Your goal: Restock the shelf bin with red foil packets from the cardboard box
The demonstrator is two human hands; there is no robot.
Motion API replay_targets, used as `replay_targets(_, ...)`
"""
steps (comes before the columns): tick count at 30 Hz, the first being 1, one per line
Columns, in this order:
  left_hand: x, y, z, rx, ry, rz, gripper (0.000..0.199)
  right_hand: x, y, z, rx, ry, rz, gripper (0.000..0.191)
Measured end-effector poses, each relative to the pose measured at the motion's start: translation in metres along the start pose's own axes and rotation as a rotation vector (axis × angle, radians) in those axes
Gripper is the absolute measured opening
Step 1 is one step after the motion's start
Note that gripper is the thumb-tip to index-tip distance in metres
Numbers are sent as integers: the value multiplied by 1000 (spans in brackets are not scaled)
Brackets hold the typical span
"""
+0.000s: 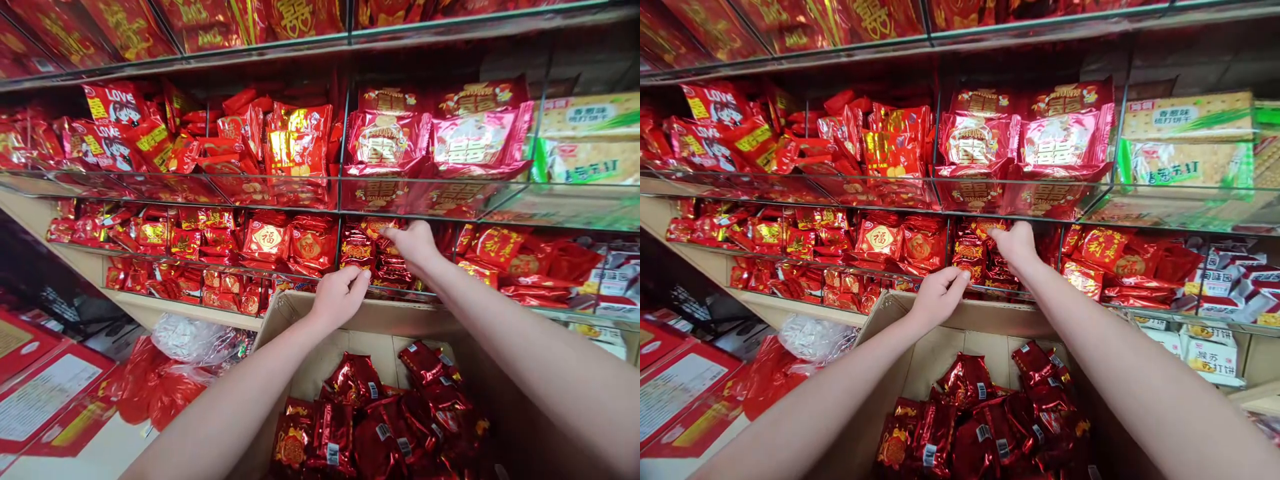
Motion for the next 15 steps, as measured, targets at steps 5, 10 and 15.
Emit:
replay_targets(5, -1, -1, 1, 74, 16, -9, 36, 29, -9, -30, -558, -41, -24, 27)
replay_targets(10, 0, -1, -1, 118, 39, 2, 35, 61, -9, -48, -764, 48, -60, 32)
replay_targets(15, 1, -2, 0, 139, 30, 3, 36, 76, -21, -52, -800, 114, -41, 41)
Point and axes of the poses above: each hand's wrist, its own x-axis towards the middle knuckle, its own z-axis out of the back of the hand, y = z × x, the point moved 4 cm from there along x, towards the middle knuckle, and after that the axes turned 9 degrees about y, right-handed, at the moved point
